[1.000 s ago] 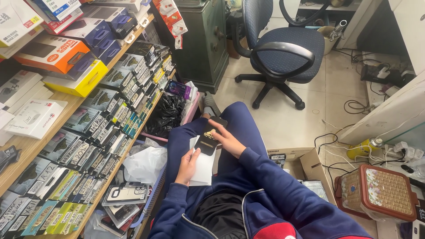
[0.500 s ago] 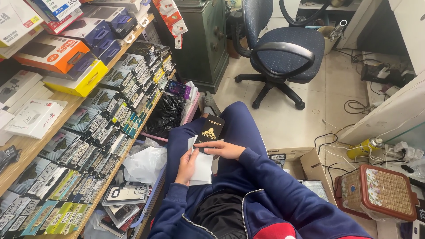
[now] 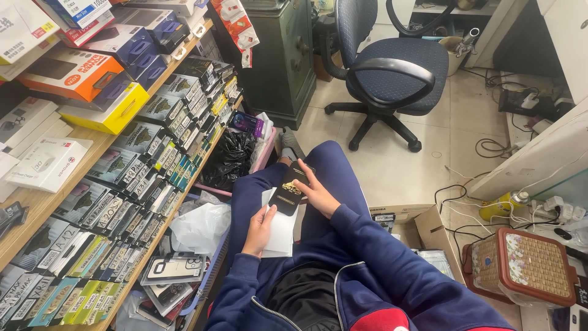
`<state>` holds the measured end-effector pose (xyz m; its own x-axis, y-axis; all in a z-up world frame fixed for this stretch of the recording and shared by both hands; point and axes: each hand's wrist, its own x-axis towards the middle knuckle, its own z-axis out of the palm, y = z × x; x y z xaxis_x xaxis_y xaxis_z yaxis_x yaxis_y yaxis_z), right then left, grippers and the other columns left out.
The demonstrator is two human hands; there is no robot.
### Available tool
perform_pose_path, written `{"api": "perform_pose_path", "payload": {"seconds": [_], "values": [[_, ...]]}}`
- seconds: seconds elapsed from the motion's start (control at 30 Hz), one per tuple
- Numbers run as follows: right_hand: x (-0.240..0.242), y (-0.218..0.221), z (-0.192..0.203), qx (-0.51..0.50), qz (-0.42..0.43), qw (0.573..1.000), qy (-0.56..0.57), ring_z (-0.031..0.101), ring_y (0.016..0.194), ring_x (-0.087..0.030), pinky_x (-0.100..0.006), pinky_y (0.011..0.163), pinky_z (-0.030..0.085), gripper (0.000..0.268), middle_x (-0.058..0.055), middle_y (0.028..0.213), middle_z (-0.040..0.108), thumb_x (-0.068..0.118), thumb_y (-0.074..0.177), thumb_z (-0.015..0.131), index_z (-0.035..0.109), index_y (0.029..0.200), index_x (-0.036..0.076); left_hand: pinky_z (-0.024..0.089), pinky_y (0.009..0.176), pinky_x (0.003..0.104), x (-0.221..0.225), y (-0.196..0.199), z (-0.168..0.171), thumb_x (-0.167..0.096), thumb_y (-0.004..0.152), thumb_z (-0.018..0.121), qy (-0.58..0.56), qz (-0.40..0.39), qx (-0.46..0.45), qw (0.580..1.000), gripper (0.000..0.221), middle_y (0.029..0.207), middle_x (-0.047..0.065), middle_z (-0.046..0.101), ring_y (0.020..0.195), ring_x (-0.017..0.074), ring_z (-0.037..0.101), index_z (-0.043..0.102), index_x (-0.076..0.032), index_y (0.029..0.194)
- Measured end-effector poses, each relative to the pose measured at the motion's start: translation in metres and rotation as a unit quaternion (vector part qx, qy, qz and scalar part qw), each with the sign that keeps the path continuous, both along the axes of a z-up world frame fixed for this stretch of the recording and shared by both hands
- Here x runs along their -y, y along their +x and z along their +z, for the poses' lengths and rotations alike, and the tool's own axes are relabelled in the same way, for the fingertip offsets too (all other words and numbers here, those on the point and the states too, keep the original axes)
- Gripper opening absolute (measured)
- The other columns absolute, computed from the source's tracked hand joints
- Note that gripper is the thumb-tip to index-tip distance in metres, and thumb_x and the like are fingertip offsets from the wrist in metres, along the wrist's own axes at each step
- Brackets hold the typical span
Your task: A person sitting on the floor is organizing mobile phone screen protectors by taking them out of their sleeves and putting them back into packaging.
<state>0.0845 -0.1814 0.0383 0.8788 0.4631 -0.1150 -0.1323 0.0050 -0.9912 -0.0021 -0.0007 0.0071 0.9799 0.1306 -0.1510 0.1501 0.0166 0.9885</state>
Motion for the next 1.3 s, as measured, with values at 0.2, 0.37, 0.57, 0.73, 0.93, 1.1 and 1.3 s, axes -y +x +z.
{"api": "perform_pose_path", "payload": {"seconds": [0.2,0.37,0.57,0.73,0.93,1.1,1.3], "values": [[0.006,0.002,-0.007,0.080,0.229,0.968,-0.067,0.062,0.121,-0.031,-0.044,0.091,0.057,0.045,-0.013,0.155,0.051,0.034,0.105,0.055,0.055,0.149,0.031,0.062,0.067,0.030,-0.004,0.002,-0.011,-0.039,0.104,0.058,-0.002,0.020,0.000,1.000,0.029,0.077,0.005,0.071,0.068,0.0124,0.070,0.072,-0.014,0.098],[0.007,0.001,-0.007,0.058,0.236,0.969,-0.042,0.066,0.111,-0.024,-0.039,0.090,0.058,0.044,-0.016,0.144,0.060,0.032,0.104,0.055,0.058,0.147,0.023,0.062,0.066,0.029,-0.001,0.000,-0.002,-0.038,0.104,0.058,-0.007,0.017,0.005,1.000,0.029,0.077,0.005,0.070,0.069,0.0111,0.069,0.071,-0.013,0.099],[0.001,0.023,-0.039,0.011,0.072,0.997,0.030,0.072,0.102,-0.024,-0.038,0.082,0.063,0.047,-0.016,0.138,0.060,0.027,0.107,0.054,0.048,0.153,0.031,0.062,0.065,0.030,0.002,-0.003,0.005,-0.039,0.104,0.057,0.006,0.004,-0.006,1.000,0.030,0.075,0.004,0.071,0.068,0.0117,0.070,0.072,-0.014,0.097],[0.003,0.019,-0.024,-0.018,-0.031,0.998,0.046,0.070,0.111,-0.034,-0.043,0.088,0.061,0.060,-0.026,0.147,0.051,0.025,0.108,0.052,0.028,0.161,0.040,0.063,0.065,0.030,0.004,-0.005,0.010,-0.041,0.104,0.057,0.011,-0.006,-0.012,1.000,0.031,0.075,0.004,0.071,0.068,0.0128,0.071,0.072,-0.014,0.097],[0.007,0.012,-0.011,-0.059,-0.054,0.994,0.069,0.069,0.078,-0.014,-0.030,0.083,0.061,0.081,-0.013,0.113,0.060,0.016,0.104,0.056,0.005,0.165,0.030,0.061,0.069,0.029,0.003,-0.003,0.008,-0.041,0.103,0.060,0.003,0.017,-0.026,1.000,0.030,0.075,0.004,0.070,0.070,0.0118,0.069,0.073,-0.014,0.097],[0.003,0.034,-0.059,-0.025,-0.008,0.997,0.072,0.070,0.071,-0.012,-0.033,0.077,0.062,0.058,-0.007,0.087,0.068,0.019,0.102,0.067,0.043,0.154,0.010,0.060,0.073,0.030,0.008,-0.006,0.016,-0.039,0.100,0.068,0.007,0.004,-0.030,1.000,0.027,0.080,0.005,0.072,0.074,0.0112,0.066,0.074,-0.013,0.100],[0.005,0.033,-0.055,0.006,-0.038,0.997,0.071,0.066,0.068,-0.010,-0.029,0.074,0.061,0.044,-0.004,0.079,0.066,0.012,0.100,0.066,0.056,0.141,0.001,0.053,0.101,0.041,0.011,-0.005,0.007,-0.044,0.104,0.061,-0.007,0.013,-0.020,1.000,0.042,0.111,0.014,0.075,0.111,0.0172,0.065,0.072,-0.007,0.121]]}}
